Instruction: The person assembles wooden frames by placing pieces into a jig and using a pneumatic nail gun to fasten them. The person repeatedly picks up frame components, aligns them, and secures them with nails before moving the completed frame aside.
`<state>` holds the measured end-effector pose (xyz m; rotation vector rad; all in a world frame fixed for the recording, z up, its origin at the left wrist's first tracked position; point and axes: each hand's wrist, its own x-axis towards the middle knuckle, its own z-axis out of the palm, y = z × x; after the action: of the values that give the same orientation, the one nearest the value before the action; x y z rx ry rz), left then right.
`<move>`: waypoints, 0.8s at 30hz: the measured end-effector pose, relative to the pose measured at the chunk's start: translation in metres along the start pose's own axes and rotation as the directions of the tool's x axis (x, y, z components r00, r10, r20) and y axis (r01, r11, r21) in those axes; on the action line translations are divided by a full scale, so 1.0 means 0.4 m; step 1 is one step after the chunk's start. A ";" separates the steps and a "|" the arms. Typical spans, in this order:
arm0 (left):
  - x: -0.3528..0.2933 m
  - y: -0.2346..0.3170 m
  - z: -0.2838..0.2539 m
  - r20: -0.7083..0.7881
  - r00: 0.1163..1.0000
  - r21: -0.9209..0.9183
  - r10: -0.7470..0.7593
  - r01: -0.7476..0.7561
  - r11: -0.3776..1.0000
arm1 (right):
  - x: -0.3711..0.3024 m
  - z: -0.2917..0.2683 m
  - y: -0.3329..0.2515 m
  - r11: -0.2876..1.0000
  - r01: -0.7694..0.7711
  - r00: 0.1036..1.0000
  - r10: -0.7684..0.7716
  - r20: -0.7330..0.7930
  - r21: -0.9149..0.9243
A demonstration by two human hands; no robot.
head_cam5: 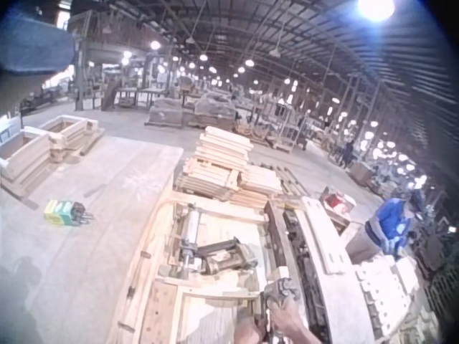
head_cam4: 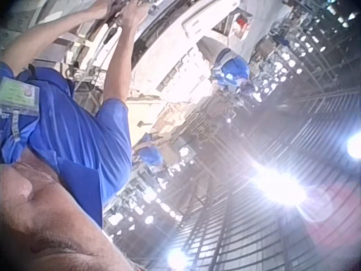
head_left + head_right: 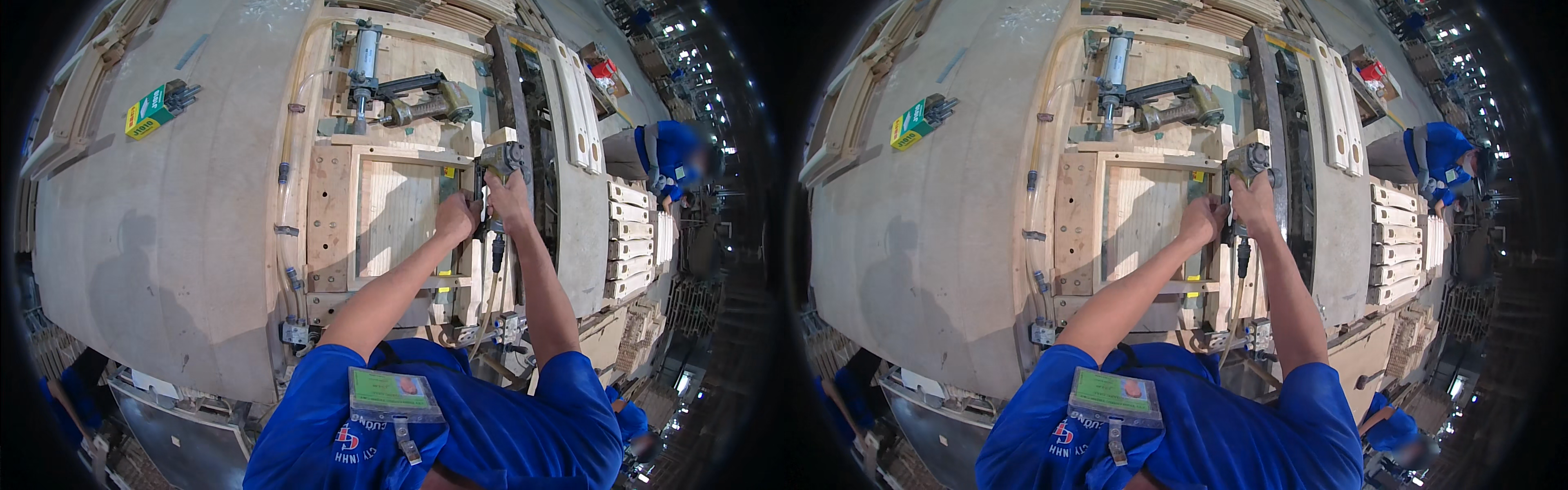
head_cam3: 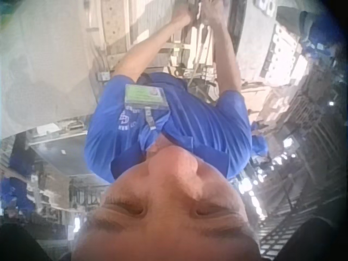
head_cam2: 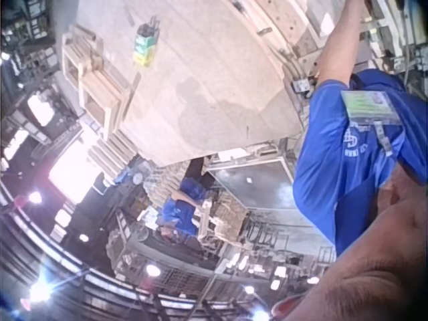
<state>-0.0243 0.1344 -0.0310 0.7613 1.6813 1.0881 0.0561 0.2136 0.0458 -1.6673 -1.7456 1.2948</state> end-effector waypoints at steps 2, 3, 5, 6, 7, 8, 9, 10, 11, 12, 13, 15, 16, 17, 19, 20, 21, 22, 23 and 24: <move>-0.001 -0.001 -0.001 -0.006 1.000 -0.008 0.020 -0.020 1.000 | 0.001 0.003 -0.004 0.998 0.000 1.000 -0.001 -0.006 -0.068; 0.001 -0.003 -0.002 -0.006 0.999 -0.015 0.031 -0.031 0.999 | 0.000 0.006 -0.008 0.996 0.015 1.000 -0.016 -0.004 -0.092; 0.002 -0.001 -0.004 -0.008 1.000 -0.031 0.027 -0.027 0.999 | 0.002 0.010 -0.014 0.994 0.028 1.000 -0.028 0.002 -0.105; 0.000 0.005 -0.003 -0.010 1.000 -0.041 0.012 -0.013 0.999 | 0.002 0.008 -0.015 0.995 0.026 1.000 -0.025 0.005 -0.094; -0.003 0.010 -0.002 -0.014 1.000 -0.052 -0.003 0.002 0.999 | 0.001 0.006 -0.016 0.996 0.025 1.000 -0.024 0.011 -0.083; -0.007 0.014 -0.003 -0.012 1.000 -0.072 -0.006 0.005 0.997 | 0.001 0.005 -0.014 0.994 0.036 0.999 -0.035 0.006 -0.102; -0.010 0.018 -0.003 -0.012 1.000 -0.092 -0.009 0.008 0.996 | 0.001 0.004 -0.014 0.991 0.048 0.999 -0.049 0.002 -0.122; -0.012 0.024 -0.005 -0.014 1.000 -0.113 -0.011 0.010 0.994 | 0.004 0.000 -0.017 0.988 0.062 0.998 -0.063 0.000 -0.141; -0.010 0.031 -0.009 -0.010 0.999 -0.104 -0.040 0.039 0.994 | 0.010 -0.009 -0.030 0.983 0.072 0.995 -0.060 0.077 -0.169; -0.006 0.032 -0.009 -0.033 0.998 -0.051 -0.048 0.046 0.998 | 0.015 -0.011 -0.034 0.964 0.160 0.985 -0.142 0.095 -0.214; -0.005 0.026 -0.014 -0.021 0.998 -0.063 -0.052 0.050 0.997 | 0.015 -0.008 -0.035 0.934 0.247 0.968 -0.224 0.117 -0.257; -0.018 0.029 -0.044 -0.074 0.996 -0.120 -0.047 0.038 0.992 | 0.009 0.011 -0.053 0.884 0.327 0.938 -0.261 0.230 -0.332; -0.024 0.028 -0.061 -0.143 0.989 -0.173 -0.035 0.009 0.985 | 0.020 0.024 -0.070 0.849 0.383 0.912 -0.286 0.293 -0.363; -0.038 0.031 -0.076 -0.194 0.981 -0.218 -0.021 -0.022 0.976 | 0.035 0.029 -0.080 0.808 0.434 0.879 -0.282 0.385 -0.398; -0.019 -0.001 -0.121 -0.347 0.938 -0.300 -0.024 -0.087 0.950 | 0.035 0.095 -0.187 0.763 0.535 0.759 -0.246 0.603 -0.363; -0.011 -0.002 -0.139 -0.392 0.919 -0.302 -0.032 -0.096 0.949 | 0.044 0.121 -0.202 0.694 0.633 0.695 -0.315 0.646 -0.343; -0.003 -0.005 -0.162 -0.405 0.911 -0.314 -0.078 -0.059 0.948 | 0.062 0.150 -0.217 0.615 0.725 0.615 -0.376 0.693 -0.310; 0.008 -0.006 -0.185 -0.417 0.901 -0.327 -0.123 -0.022 0.945 | 0.072 0.177 -0.226 0.528 0.805 0.527 -0.428 0.734 -0.271; 0.020 -0.013 -0.206 -0.439 0.882 -0.344 -0.173 0.013 0.939 | 0.057 0.204 -0.273 0.561 0.797 0.506 -0.416 0.755 -0.224; 0.028 -0.019 -0.222 -0.445 0.877 -0.367 -0.180 0.004 0.930 | 0.068 0.226 -0.278 0.556 0.804 0.489 -0.416 0.767 -0.211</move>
<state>-0.1115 0.1131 -0.0294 0.1761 1.8163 1.5455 -0.0844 0.2239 0.0839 -0.4901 -3.0179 1.0558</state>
